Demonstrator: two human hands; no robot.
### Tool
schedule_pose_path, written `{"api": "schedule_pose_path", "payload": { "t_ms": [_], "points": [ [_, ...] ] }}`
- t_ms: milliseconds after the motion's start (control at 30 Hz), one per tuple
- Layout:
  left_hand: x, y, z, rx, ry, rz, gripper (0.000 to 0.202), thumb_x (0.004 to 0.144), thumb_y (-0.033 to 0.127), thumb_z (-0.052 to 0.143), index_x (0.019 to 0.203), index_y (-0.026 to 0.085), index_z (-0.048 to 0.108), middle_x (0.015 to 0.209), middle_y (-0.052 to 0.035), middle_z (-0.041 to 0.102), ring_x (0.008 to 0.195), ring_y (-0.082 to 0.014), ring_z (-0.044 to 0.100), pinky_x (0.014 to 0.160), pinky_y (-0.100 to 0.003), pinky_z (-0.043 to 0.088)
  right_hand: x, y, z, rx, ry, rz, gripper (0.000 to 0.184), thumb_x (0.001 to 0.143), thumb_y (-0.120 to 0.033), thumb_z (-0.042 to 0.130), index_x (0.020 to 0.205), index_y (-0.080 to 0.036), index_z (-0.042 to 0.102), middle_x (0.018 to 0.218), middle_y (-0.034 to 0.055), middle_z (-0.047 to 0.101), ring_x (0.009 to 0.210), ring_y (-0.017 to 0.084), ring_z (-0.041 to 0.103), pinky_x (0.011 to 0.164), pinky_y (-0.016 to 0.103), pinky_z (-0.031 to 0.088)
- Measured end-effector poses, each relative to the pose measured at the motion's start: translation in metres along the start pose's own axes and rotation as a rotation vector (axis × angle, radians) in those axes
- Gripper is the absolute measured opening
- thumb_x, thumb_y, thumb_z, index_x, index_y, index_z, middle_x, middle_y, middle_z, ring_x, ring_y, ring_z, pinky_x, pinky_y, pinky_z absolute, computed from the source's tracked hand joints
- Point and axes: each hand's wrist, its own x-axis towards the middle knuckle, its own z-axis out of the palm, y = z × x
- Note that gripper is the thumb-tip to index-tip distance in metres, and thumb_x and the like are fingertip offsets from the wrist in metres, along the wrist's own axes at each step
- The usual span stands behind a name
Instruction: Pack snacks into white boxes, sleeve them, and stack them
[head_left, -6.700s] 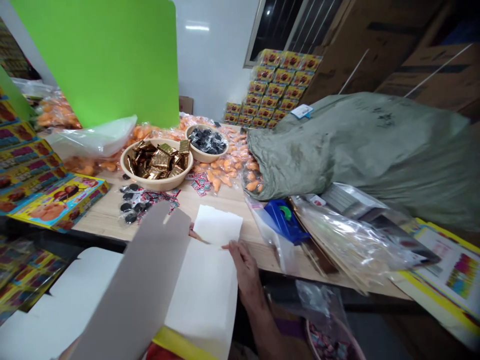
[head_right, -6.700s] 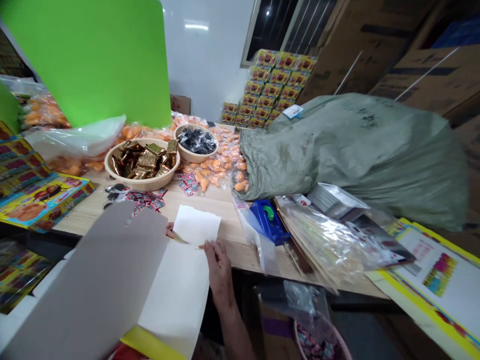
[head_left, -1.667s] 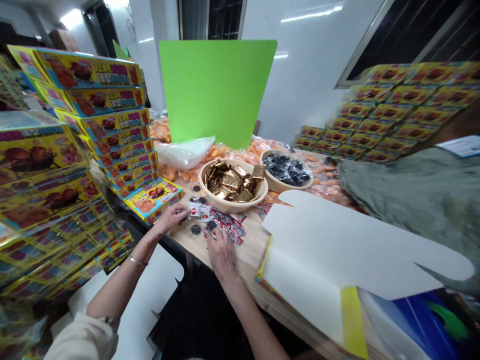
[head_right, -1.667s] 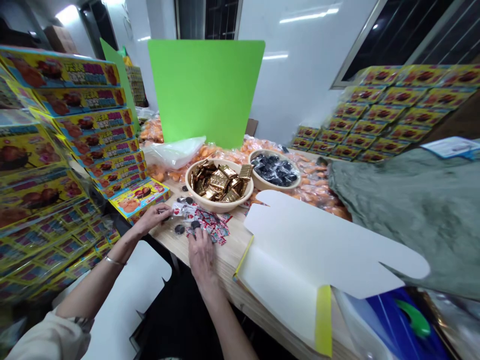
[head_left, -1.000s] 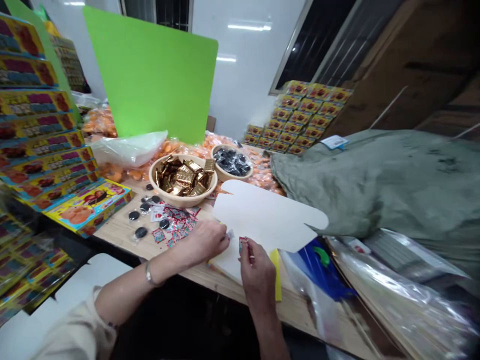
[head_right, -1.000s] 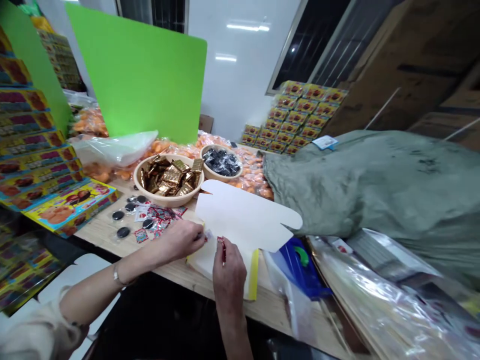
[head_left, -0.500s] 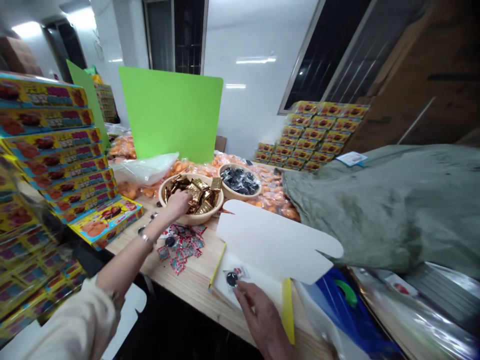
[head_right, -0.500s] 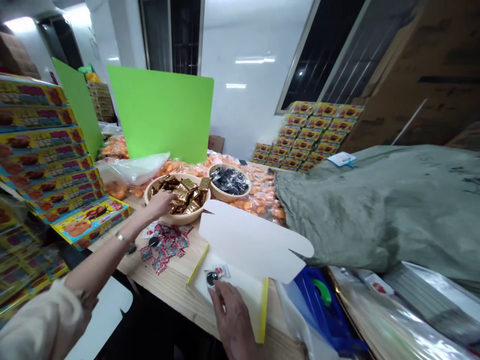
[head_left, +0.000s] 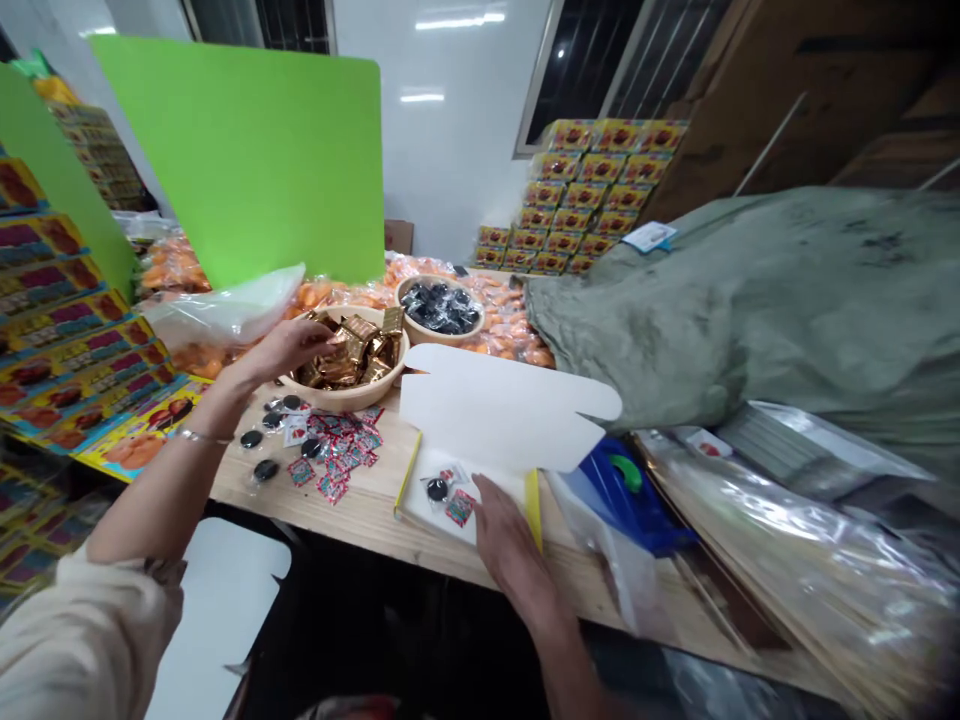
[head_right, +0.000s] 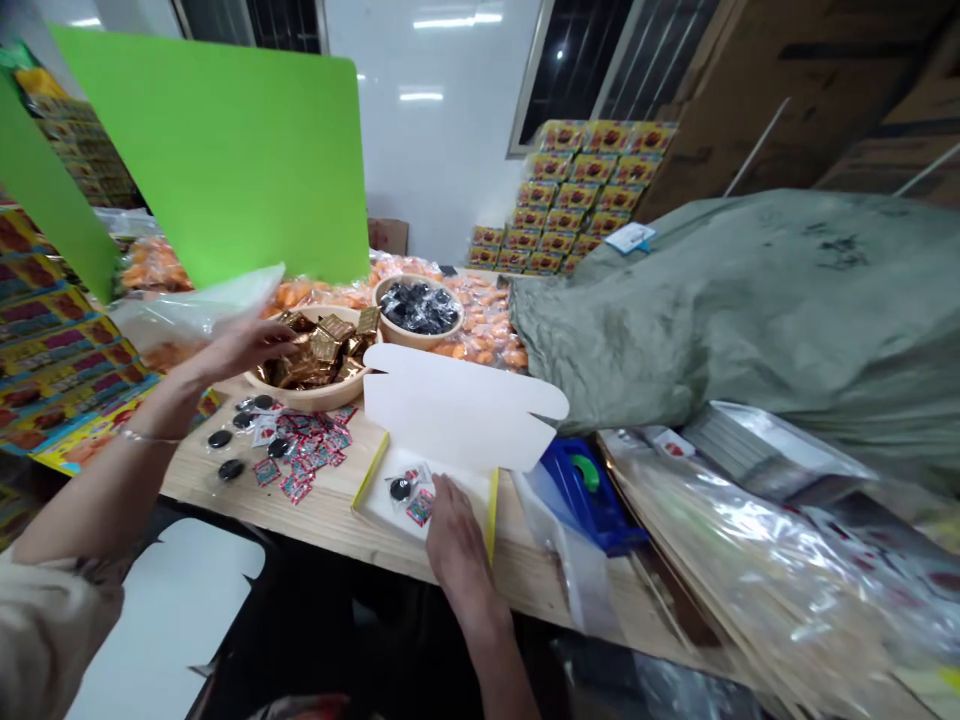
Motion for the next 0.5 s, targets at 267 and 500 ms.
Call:
{"api": "schedule_pose_path", "payload": {
  "t_ms": [267, 500],
  "points": [
    [-0.048, 0.121, 0.054, -0.399, -0.471, 0.124, 0.03, 0.086, 0.041, 0.058, 0.1, 0.017, 0.067, 0.088, -0.0037, 0.069, 0.078, -0.0162, 0.061, 0.07, -0.025, 0.048, 0.006, -0.023, -0.001, 0.062, -0.102, -0.086, 0.045, 0.084, -0.002, 0.036, 0.116, -0.014, 0.066, 0.112, 0.0117, 0.071, 0.104, 0.02, 0.067, 0.093, 0.035, 0.053],
    [-0.018, 0.134, 0.153, 0.02, -0.608, 0.267, 0.014, 0.083, 0.012, 0.06, 0.09, 0.017, 0.072, 0.086, -0.0038, 0.072, 0.078, -0.0161, 0.064, 0.075, -0.023, 0.048, -0.022, -0.005, -0.029, 0.063, 0.056, -0.044, 0.03, 0.091, -0.018, 0.043, 0.106, -0.016, 0.069, 0.103, 0.0102, 0.073, 0.097, 0.021, 0.069, 0.09, 0.035, 0.055]
  ]
}}
